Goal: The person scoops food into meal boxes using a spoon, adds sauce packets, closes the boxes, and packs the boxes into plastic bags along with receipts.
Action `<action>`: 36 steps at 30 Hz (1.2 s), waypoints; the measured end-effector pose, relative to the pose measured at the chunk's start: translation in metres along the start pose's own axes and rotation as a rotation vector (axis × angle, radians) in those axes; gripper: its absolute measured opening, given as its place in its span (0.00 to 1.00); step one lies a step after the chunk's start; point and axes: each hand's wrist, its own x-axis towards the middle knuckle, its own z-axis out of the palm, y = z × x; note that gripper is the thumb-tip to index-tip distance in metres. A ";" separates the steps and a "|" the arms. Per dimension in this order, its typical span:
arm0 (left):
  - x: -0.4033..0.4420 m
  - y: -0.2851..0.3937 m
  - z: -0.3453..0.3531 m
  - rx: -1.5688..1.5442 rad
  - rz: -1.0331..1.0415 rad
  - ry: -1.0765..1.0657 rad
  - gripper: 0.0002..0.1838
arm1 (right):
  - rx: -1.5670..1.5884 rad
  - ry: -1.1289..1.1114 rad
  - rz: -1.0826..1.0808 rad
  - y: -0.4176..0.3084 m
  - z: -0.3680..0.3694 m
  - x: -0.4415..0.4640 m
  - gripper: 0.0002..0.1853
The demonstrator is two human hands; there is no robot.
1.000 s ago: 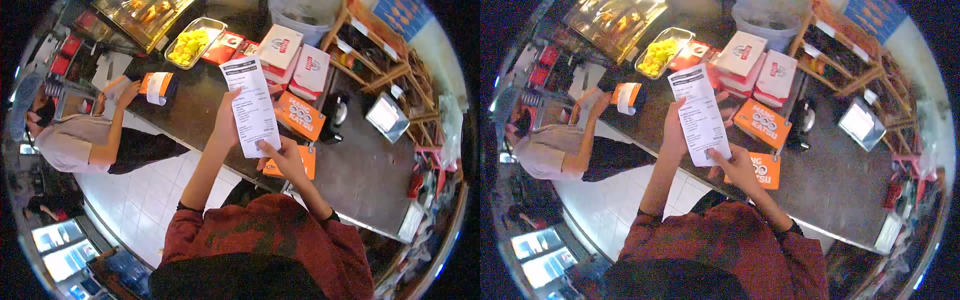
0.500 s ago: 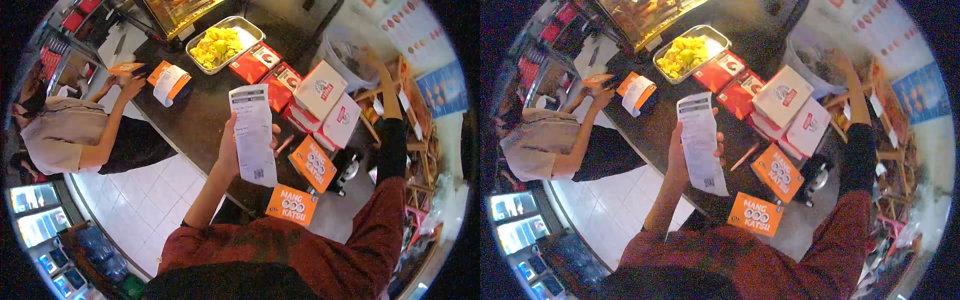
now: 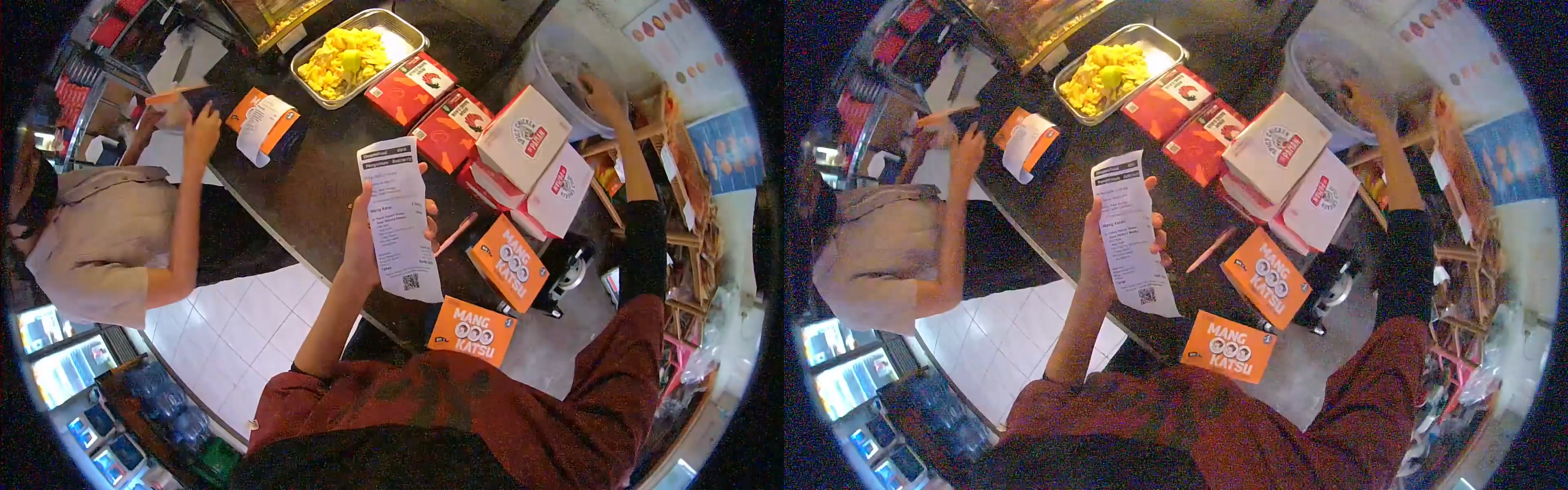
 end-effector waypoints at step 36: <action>-0.011 -0.150 -0.033 0.652 -0.294 0.458 0.20 | 0.226 0.855 0.010 -0.080 -0.115 -0.115 0.13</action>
